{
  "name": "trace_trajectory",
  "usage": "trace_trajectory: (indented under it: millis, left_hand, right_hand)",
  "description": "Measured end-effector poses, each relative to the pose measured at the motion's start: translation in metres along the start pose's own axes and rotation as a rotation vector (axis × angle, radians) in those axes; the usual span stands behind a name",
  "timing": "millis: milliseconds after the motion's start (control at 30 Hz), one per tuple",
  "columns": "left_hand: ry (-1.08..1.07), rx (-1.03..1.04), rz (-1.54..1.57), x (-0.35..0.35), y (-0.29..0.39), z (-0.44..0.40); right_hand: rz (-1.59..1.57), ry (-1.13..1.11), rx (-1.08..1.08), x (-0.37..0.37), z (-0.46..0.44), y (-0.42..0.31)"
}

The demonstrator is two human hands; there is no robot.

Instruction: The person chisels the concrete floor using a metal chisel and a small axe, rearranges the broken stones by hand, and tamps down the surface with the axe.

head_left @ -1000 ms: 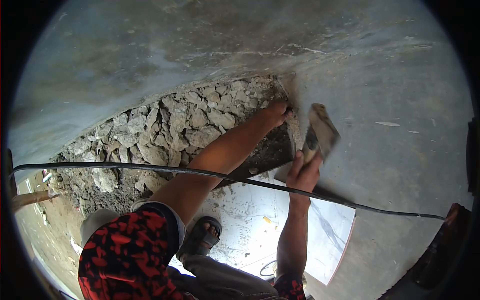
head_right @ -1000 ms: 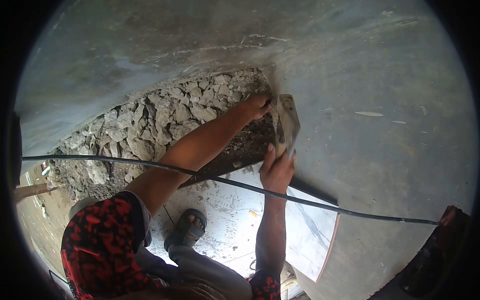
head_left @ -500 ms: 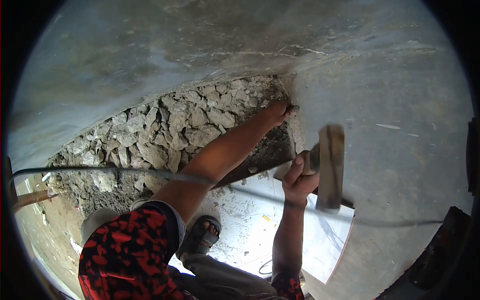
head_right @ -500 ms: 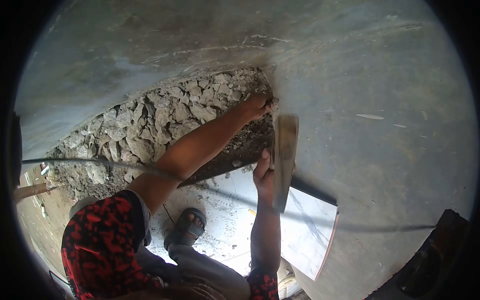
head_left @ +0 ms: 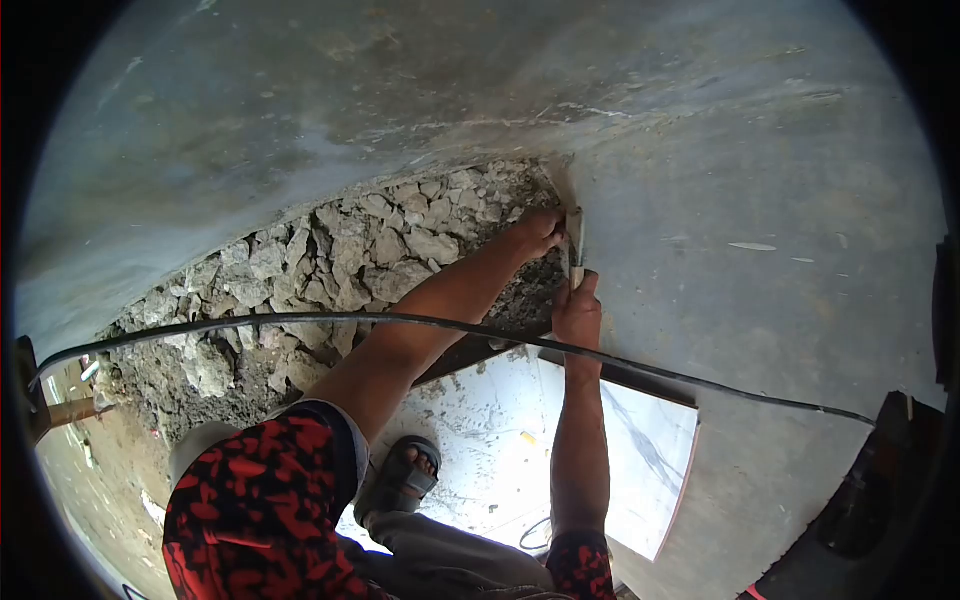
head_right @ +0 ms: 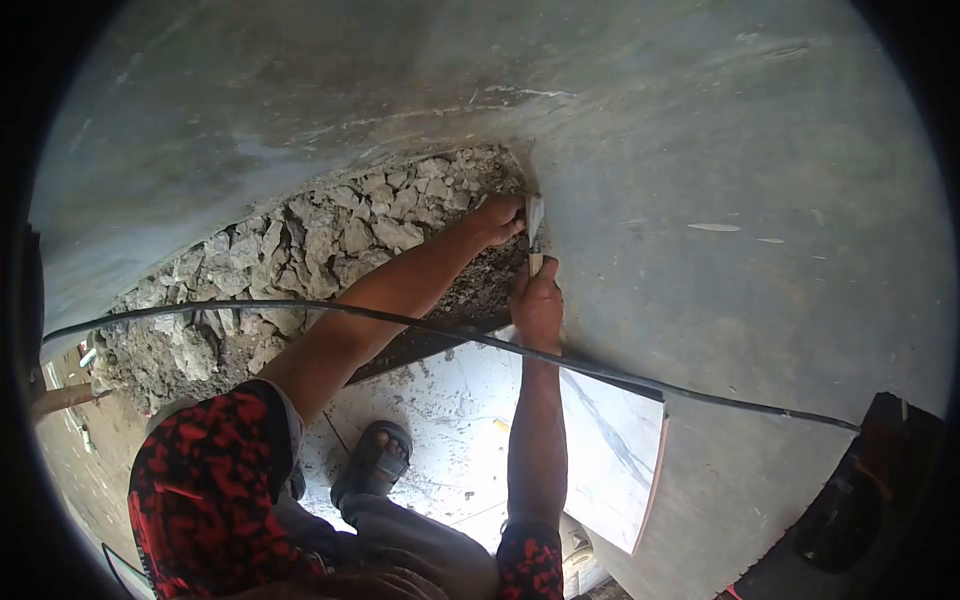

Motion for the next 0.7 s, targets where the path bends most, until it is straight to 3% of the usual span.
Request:
trace_trajectory:
  millis: [100,133,233,300,367,467,500,567,600,633,700]
  left_hand:
    - [0.109,0.018,-0.059,-0.011,-0.002,0.006]
    - [0.035,-0.007,-0.036,-0.014,-0.012,0.0]
    - [-0.15,-0.041,0.004,-0.019,-0.037,-0.031]
    - [-0.037,-0.015,0.091,-0.011,-0.025,-0.028]
    - [-0.061,-0.023,0.189,0.013,-0.005,-0.012]
    - [-0.062,-0.032,0.348,0.012,-0.017,-0.001]
    - [-0.051,-0.037,0.348,0.004,-0.02,0.0]
    - [-0.076,-0.16,0.193,-0.004,-0.021,-0.004]
    - [-0.081,-0.162,0.191,-0.021,-0.032,-0.021]
    - [-0.201,0.072,-0.158,-0.048,-0.04,-0.049]
    - [-0.379,0.165,-0.27,-0.075,-0.03,-0.04]
  right_hand:
    - [-0.167,0.034,-0.087,-0.015,0.026,-0.019]
    - [-0.157,0.014,-0.076,-0.008,0.031,-0.012]
    - [-0.118,0.312,-0.228,-0.009,0.032,0.004]
    - [0.014,-0.014,-0.054,0.018,-0.009,0.026]
    - [0.041,0.022,-0.063,0.008,0.002,0.01]
    - [-0.47,0.048,0.079,-0.013,0.038,0.01]
    - [-0.47,0.039,0.088,-0.023,0.05,0.005]
    - [-0.582,-0.075,0.142,-0.032,0.06,0.002]
    - [-0.515,-0.041,0.061,-0.035,0.063,0.004]
    - [-0.511,-0.041,0.065,-0.038,0.071,0.005]
    - [-0.747,-0.136,0.153,-0.031,0.084,0.006]
Point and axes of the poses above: each hand's wrist, its own z-axis away from the middle knuckle, its own x-axis out of the palm, y = z × x, the point moved 8 cm from there along -z, towards the middle knuckle, and after that the axes turned 10 degrees about x, right-handed, at the moved point
